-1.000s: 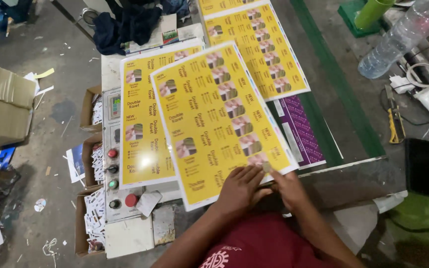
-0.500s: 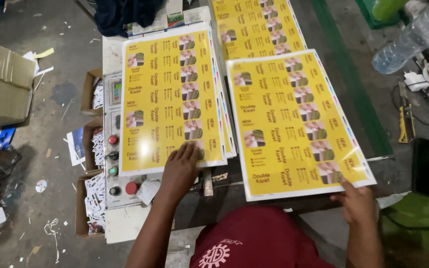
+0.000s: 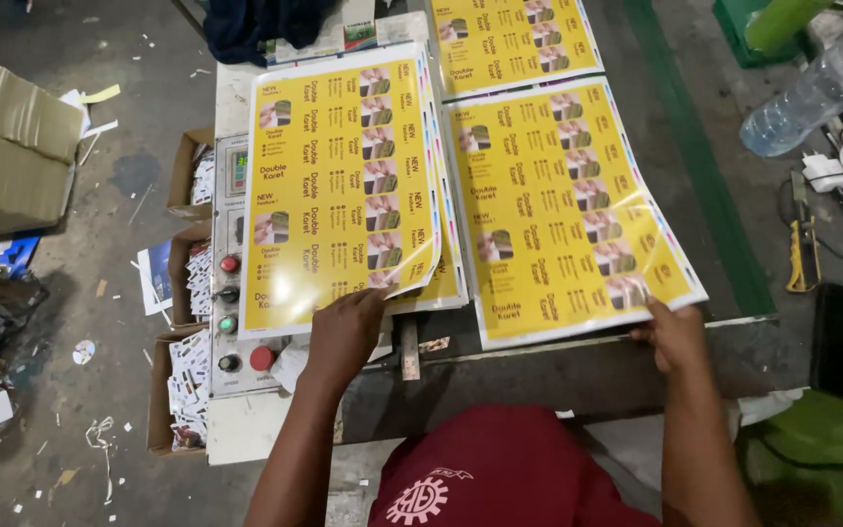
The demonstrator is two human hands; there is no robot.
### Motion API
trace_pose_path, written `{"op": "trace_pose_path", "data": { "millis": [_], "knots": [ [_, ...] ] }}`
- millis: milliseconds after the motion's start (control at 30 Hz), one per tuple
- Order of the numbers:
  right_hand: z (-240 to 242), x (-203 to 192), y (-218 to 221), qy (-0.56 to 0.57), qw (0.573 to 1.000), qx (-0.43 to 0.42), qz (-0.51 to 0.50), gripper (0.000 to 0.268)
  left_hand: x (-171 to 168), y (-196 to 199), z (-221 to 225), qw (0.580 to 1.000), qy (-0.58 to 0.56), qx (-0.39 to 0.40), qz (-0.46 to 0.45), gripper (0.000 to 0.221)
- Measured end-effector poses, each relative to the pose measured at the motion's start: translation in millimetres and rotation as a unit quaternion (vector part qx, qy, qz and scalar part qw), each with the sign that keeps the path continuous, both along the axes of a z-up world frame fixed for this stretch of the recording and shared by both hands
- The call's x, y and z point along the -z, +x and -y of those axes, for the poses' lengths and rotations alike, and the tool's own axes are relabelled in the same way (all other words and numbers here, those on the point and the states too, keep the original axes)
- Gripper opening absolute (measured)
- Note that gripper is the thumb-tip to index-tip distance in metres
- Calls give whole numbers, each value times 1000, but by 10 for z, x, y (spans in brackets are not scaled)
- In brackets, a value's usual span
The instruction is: Checking and sorting printed label sheets on a production machine.
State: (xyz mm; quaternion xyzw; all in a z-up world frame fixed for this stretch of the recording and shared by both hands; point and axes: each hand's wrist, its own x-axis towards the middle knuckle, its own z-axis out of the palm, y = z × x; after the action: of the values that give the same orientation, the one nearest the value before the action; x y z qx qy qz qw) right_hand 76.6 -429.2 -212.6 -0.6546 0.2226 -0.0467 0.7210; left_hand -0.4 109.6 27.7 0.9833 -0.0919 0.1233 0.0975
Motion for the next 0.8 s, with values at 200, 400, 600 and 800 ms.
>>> {"op": "trace_pose_path", "data": {
  "millis": [200, 400, 600, 800],
  "knots": [
    [-295, -559, 192, 14, 997, -56, -41, 31, -150, -59, 16, 999, -38, -20, 27, 17],
    [-590, -697, -420, 0, 988, -123, -91, 47, -116, -62, 140, 993, -100, 18, 65, 14],
    [-1459, -1013, -211, -373, 896, -186, 154, 50, -174, 5, 518, 974, -154, 85, 146, 11],
    [-1699, -1071, 871, -612, 747, -258, 38, 76, -84, -123, 546, 972, -160, 59, 160, 10]
  ]
}}
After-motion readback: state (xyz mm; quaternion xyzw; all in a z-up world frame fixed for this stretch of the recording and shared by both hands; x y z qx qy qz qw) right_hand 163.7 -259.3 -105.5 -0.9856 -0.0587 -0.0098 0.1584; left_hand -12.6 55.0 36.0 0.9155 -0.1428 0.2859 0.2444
